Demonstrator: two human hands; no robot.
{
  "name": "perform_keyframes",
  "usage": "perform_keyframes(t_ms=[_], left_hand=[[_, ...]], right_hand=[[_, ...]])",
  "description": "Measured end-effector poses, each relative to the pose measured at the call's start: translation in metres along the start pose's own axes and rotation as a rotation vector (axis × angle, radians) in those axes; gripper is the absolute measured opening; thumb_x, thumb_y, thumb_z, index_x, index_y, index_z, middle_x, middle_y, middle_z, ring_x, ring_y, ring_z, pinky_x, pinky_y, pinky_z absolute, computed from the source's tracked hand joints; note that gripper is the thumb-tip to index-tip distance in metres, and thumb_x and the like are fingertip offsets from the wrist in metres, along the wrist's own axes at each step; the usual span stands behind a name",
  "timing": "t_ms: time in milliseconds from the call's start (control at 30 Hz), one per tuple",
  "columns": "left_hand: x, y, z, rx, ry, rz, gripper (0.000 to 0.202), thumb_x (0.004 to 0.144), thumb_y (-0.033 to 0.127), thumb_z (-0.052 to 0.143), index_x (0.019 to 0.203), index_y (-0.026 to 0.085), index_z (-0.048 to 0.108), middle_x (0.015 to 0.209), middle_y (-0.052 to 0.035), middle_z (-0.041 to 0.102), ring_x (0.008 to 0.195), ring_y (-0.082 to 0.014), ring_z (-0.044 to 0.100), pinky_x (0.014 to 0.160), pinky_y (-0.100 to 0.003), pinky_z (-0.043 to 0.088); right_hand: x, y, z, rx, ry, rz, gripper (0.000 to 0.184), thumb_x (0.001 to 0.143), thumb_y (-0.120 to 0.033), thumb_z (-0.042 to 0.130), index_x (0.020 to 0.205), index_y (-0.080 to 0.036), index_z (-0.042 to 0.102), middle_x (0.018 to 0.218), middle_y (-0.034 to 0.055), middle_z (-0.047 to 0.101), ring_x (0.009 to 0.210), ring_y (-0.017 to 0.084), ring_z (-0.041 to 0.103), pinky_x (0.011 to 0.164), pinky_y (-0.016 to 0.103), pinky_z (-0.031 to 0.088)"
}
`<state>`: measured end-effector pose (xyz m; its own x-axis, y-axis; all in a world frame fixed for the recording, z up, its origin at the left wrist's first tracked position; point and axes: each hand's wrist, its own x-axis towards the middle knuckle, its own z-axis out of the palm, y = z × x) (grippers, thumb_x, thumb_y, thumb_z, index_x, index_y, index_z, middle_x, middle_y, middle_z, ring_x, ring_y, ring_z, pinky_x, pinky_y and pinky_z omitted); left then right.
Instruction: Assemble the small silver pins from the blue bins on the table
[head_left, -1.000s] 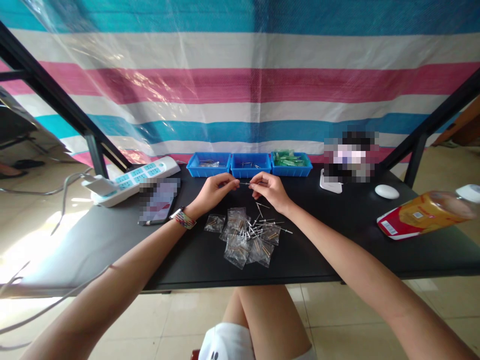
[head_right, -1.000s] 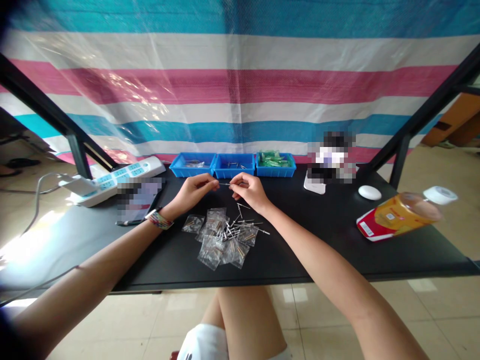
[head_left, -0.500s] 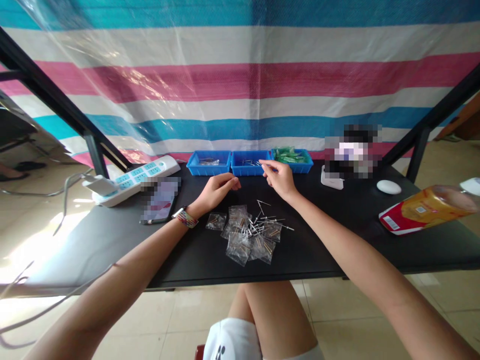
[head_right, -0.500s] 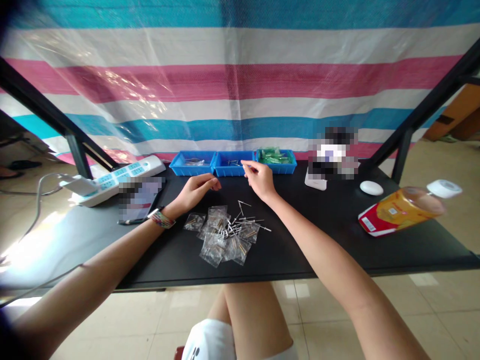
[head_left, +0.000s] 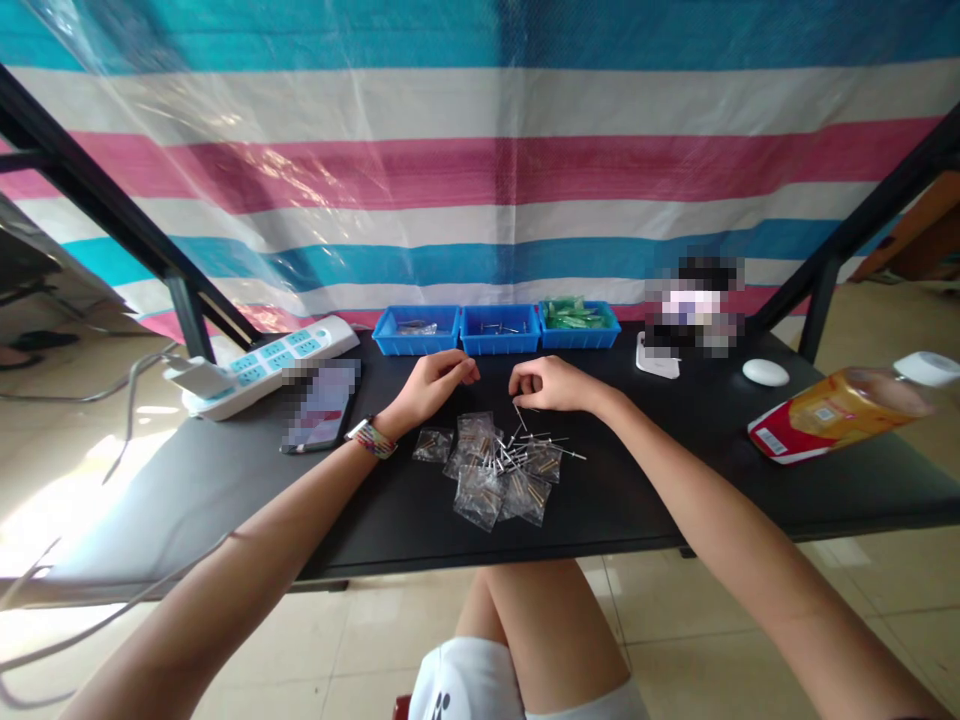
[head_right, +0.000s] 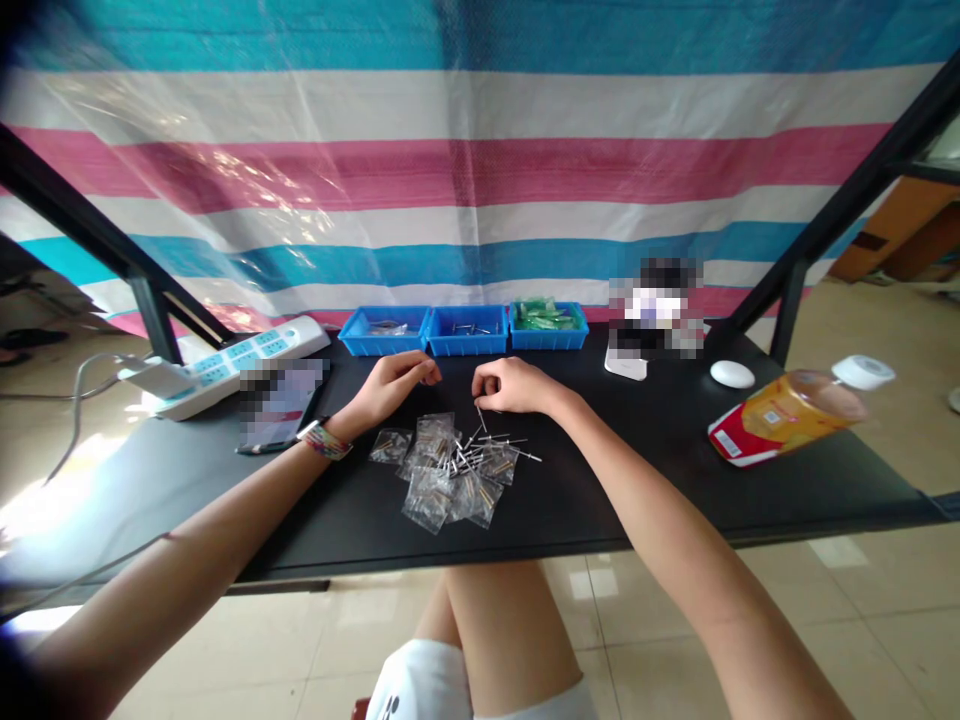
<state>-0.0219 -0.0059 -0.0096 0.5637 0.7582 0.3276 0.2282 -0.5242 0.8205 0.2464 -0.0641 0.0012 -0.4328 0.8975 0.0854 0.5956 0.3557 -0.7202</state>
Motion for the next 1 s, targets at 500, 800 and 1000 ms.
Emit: perform_keyframes(t_ms=[500, 800, 1000], left_hand=[[0.0, 0.001, 0.0, 0.004, -0.001, 0.001, 0.045, 0.102, 0.055, 0.06, 0.084, 0.017, 0.075, 0.084, -0.0073, 0.076, 0.079, -0.0206, 0.069, 0.076, -0.031, 0.054], [0.0, 0.001, 0.0, 0.026, -0.006, 0.009, 0.045, 0.103, 0.054, 0.059, 0.084, 0.017, 0.075, 0.084, -0.0071, 0.077, 0.078, -0.0202, 0.069, 0.075, -0.031, 0.053], [-0.002, 0.005, 0.0, 0.029, -0.046, 0.018, 0.042, 0.103, 0.054, 0.062, 0.088, 0.017, 0.075, 0.086, -0.0058, 0.076, 0.081, -0.0199, 0.068, 0.075, -0.03, 0.051]], right_hand=[[0.0, 0.005, 0.002, -0.287, 0.085, -0.005, 0.016, 0.081, -0.004, 0.07, 0.088, -0.017, 0.075, 0.083, 0.0025, 0.072, 0.073, 0.014, 0.063, 0.068, 0.025, 0.041], [0.005, 0.011, 0.003, -0.099, 0.212, 0.04, 0.01, 0.077, -0.009, 0.071, 0.078, -0.018, 0.075, 0.074, 0.0017, 0.073, 0.069, 0.016, 0.065, 0.067, 0.027, 0.045], [0.013, 0.002, 0.015, 0.652, 0.354, 0.124, 0.026, 0.072, -0.034, 0.09, 0.085, -0.017, 0.075, 0.076, 0.0037, 0.075, 0.066, 0.017, 0.068, 0.06, 0.028, 0.054]])
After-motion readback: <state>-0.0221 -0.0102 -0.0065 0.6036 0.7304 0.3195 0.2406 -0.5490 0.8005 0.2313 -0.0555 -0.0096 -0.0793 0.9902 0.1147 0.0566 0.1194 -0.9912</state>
